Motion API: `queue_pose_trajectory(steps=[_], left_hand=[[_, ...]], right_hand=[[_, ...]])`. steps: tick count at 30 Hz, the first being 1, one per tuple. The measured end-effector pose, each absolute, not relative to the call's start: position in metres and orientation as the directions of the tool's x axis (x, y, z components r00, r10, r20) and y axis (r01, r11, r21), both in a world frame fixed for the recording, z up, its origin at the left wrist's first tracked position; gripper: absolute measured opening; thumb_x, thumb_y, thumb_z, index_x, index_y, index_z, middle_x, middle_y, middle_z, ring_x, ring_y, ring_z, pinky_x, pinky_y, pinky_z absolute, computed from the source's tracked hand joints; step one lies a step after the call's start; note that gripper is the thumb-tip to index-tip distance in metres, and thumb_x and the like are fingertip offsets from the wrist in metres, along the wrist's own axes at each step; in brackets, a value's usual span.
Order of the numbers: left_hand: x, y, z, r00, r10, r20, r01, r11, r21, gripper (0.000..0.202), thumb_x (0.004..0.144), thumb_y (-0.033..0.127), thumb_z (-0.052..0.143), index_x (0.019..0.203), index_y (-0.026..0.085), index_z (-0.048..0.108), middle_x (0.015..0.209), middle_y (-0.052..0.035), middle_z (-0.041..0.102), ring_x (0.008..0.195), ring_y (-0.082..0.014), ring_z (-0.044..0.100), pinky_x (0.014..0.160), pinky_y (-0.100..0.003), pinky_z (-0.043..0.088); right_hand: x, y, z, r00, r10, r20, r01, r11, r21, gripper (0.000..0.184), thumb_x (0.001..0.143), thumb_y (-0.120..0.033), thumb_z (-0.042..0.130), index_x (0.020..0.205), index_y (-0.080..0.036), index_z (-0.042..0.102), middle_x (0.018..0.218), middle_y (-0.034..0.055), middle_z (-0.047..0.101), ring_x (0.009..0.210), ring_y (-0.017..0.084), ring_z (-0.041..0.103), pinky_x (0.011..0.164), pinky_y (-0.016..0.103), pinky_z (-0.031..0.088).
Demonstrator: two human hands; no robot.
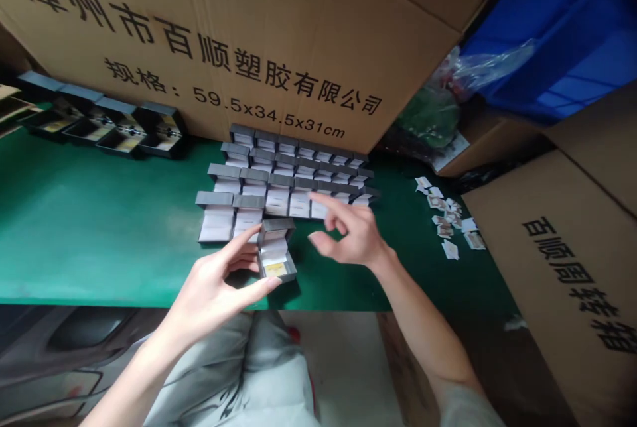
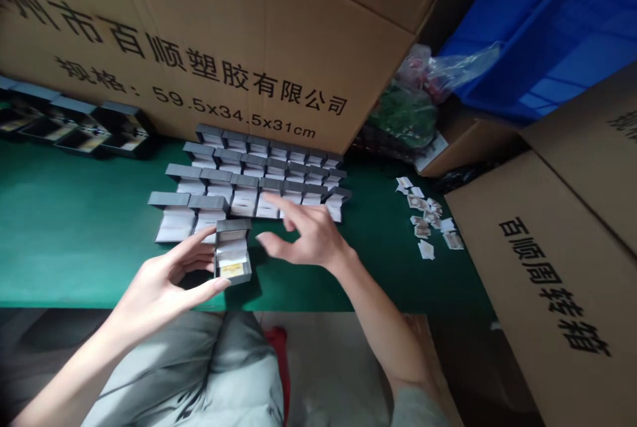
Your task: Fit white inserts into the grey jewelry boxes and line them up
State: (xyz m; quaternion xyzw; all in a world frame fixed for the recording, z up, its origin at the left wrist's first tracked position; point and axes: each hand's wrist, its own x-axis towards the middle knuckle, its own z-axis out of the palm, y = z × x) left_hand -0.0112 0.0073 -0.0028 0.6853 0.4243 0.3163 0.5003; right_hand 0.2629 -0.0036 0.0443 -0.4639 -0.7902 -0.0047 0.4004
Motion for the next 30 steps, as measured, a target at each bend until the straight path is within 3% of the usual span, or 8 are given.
queue_pose_trajectory(steps=[3,6,9,11,18,22,26,30], left_hand=[[-0.011,0.008,-0.002,0.44,0.898,0.005,0.278,-0.141,0.95,0.089,0.076,0.059,0.085,0.152,0.02,0.059,0.108,-0.0102,0.081,0.089,-0.0283,0.078,0.089,-0.043,0.067],[-0.011,0.008,-0.002,0.447,0.895,0.006,0.274,-0.144,0.951,0.091,0.076,0.061,0.084,0.153,0.019,0.058,0.11,-0.0113,0.081,0.088,-0.0279,0.078,0.089,-0.043,0.068],[-0.011,0.007,-0.002,0.452,0.892,0.02,0.271,-0.159,0.949,0.092,0.076,0.062,0.084,0.153,0.018,0.059,0.108,-0.0113,0.081,0.085,-0.0274,0.078,0.087,-0.042,0.068],[-0.011,0.007,-0.001,0.456,0.889,0.034,0.269,-0.174,0.947,0.091,0.077,0.062,0.084,0.151,0.017,0.06,0.104,-0.0102,0.08,0.083,-0.0266,0.078,0.084,-0.041,0.068],[-0.012,0.007,-0.007,0.463,0.878,0.124,0.262,-0.269,0.927,0.079,0.085,0.053,0.08,0.154,0.023,0.056,0.105,-0.0007,0.081,0.082,-0.0211,0.078,0.082,-0.033,0.068],[-0.011,0.008,-0.011,0.478,0.858,0.188,0.294,-0.359,0.886,0.079,0.085,0.058,0.071,0.155,0.025,0.053,0.094,0.0051,0.078,0.076,-0.017,0.078,0.076,-0.031,0.067],[-0.011,0.007,-0.005,0.459,0.883,0.097,0.292,-0.254,0.922,0.084,0.082,0.059,0.078,0.153,0.02,0.056,0.096,-0.0018,0.079,0.077,-0.0193,0.077,0.079,-0.034,0.07],[-0.011,0.007,0.0,0.454,0.89,0.035,0.302,-0.191,0.934,0.09,0.078,0.062,0.081,0.152,0.016,0.058,0.097,-0.0067,0.078,0.077,-0.0229,0.076,0.081,-0.038,0.069]], right_hand=[[0.318,-0.02,0.057,0.09,0.69,0.718,0.866,0.301,-0.398,0.031,0.097,-0.039,0.063,0.12,-0.024,0.077,0.07,-0.0014,0.072,0.056,0.014,0.062,0.059,0.027,0.053],[0.392,-0.036,0.057,0.437,0.487,0.756,0.89,-0.114,-0.441,0.036,0.099,-0.045,0.058,0.108,-0.017,0.078,0.083,0.0073,0.076,0.068,0.02,0.069,0.07,0.033,0.056],[0.456,-0.057,0.043,0.683,0.464,0.564,0.712,-0.593,-0.376,0.043,0.095,-0.042,0.062,0.12,-0.011,0.075,0.11,0.0198,0.075,0.096,0.03,0.072,0.097,0.046,0.055],[0.482,-0.071,0.03,0.799,0.445,0.403,0.577,-0.756,-0.309,0.052,0.086,-0.043,0.073,0.126,-0.01,0.074,0.129,0.027,0.069,0.12,0.04,0.065,0.107,0.055,0.049],[0.493,-0.088,-0.001,0.853,0.442,0.276,0.52,-0.759,-0.392,0.033,0.084,-0.042,0.072,0.104,-0.017,0.081,0.108,0.0177,0.077,0.117,0.04,0.064,0.108,0.058,0.043],[0.484,-0.079,-0.002,0.823,0.489,0.289,0.56,-0.614,-0.557,0.044,0.085,-0.056,0.069,0.104,-0.018,0.08,0.107,0.0163,0.079,0.114,0.038,0.067,0.11,0.057,0.044],[0.465,-0.075,-0.005,0.79,0.571,0.223,0.506,-0.402,-0.763,0.068,0.086,-0.074,0.059,0.121,-0.017,0.074,0.106,0.0138,0.08,0.096,0.029,0.075,0.084,0.04,0.061],[0.443,-0.076,-0.009,0.718,0.687,0.115,0.413,-0.287,-0.864,0.071,0.086,-0.079,0.058,0.12,-0.018,0.075,0.101,0.0118,0.08,0.08,0.024,0.077,0.065,0.032,0.06]])
